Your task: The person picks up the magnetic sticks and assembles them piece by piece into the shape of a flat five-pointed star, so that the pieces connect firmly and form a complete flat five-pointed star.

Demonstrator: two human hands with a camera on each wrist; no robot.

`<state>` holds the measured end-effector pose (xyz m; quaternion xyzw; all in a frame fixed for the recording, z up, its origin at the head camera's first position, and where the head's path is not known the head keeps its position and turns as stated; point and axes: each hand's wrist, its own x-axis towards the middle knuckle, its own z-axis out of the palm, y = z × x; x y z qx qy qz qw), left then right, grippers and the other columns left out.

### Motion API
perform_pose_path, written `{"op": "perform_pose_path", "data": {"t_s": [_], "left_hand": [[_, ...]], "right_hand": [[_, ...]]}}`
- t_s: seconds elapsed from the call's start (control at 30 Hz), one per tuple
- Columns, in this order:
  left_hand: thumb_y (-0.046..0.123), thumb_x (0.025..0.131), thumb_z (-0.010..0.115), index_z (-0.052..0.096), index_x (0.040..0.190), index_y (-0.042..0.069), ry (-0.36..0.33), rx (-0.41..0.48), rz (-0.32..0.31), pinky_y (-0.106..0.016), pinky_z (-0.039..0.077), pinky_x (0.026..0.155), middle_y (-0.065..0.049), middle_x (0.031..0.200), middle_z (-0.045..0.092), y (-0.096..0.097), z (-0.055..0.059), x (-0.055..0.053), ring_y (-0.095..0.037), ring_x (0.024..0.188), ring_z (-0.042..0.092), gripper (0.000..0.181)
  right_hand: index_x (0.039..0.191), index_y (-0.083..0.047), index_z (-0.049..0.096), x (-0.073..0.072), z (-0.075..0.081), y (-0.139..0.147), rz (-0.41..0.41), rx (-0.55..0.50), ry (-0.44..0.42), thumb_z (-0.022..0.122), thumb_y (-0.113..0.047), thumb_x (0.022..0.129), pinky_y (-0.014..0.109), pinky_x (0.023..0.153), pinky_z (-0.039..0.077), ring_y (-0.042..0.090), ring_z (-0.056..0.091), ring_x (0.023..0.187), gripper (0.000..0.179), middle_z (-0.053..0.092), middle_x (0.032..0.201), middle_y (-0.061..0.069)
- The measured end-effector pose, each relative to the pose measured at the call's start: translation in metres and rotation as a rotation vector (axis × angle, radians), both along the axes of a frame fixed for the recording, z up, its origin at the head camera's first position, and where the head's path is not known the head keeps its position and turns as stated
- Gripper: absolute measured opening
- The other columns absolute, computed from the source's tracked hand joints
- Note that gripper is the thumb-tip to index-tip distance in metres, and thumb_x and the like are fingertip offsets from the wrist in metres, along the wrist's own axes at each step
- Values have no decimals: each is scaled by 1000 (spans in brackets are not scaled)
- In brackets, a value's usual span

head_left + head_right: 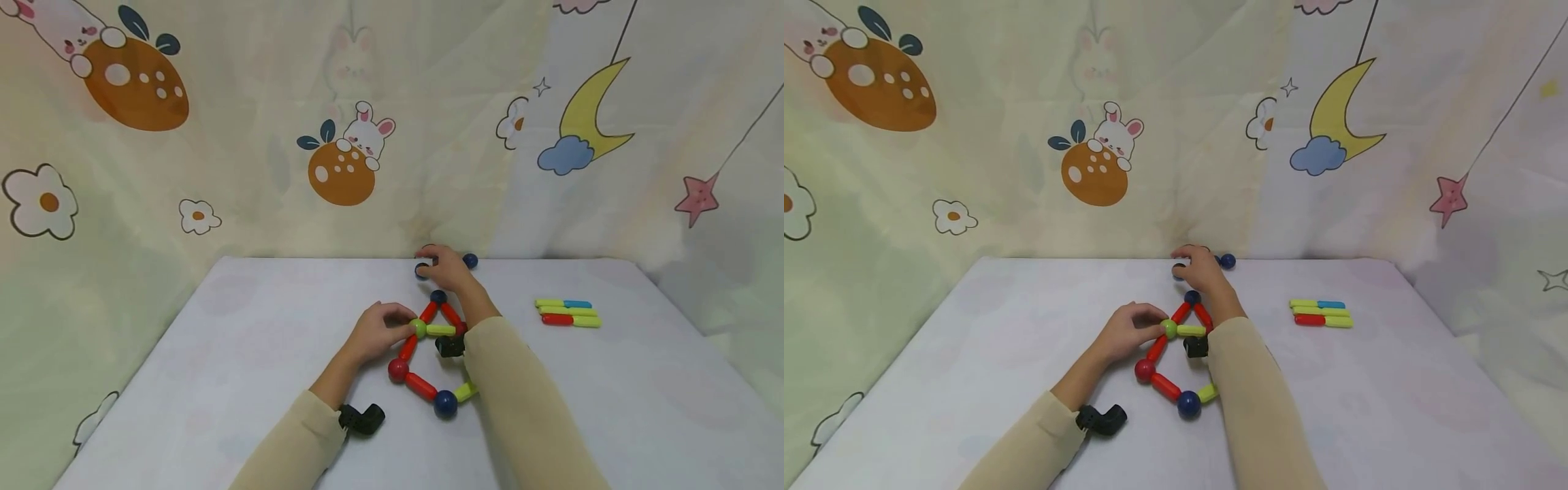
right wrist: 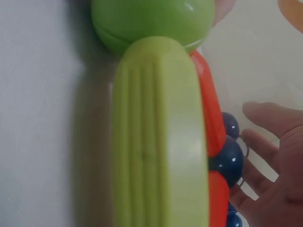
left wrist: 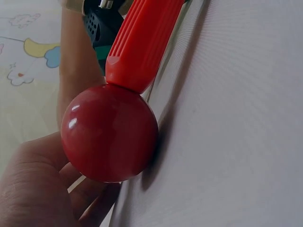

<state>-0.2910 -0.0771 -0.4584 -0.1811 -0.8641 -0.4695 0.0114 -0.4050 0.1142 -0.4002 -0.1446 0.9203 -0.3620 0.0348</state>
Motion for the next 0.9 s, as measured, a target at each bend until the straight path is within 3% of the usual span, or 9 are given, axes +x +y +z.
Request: {"op": "perform_pose_path", "data": {"t_s": [0.27,0.5,0.73,0.9], "left_hand": [[26,94,72,78,112,17,23,-5,-13,-56,17,128,4,105,77,2,3,-2,-19,111,67,22],[27,93,73,78,112,17,23,-17,-7,-56,17,128,4,105,77,3,2,-4,-20,111,67,22],[29,94,72,78,112,18,16,-17,-3,-55,17,128,5,106,77,2,1,-3,-19,111,66,22],[28,93,73,78,112,18,5,-12,1,-55,17,128,5,106,76,1,-1,-3,-19,111,66,22]], "right_hand": [[137,-10,66,3,0,5,17,54,-33,64,-15,99,52,120,38,36,50,137,38,54,150,17],[132,-9,67,5,-5,7,-7,29,-62,65,-13,99,46,104,52,36,58,120,33,63,136,19],[130,-8,68,9,-5,9,-11,-2,-38,65,-14,98,47,105,52,37,58,124,33,63,137,20],[135,-11,65,13,-4,10,-35,-77,-93,64,-20,101,46,102,56,37,63,119,36,59,143,21]]}}
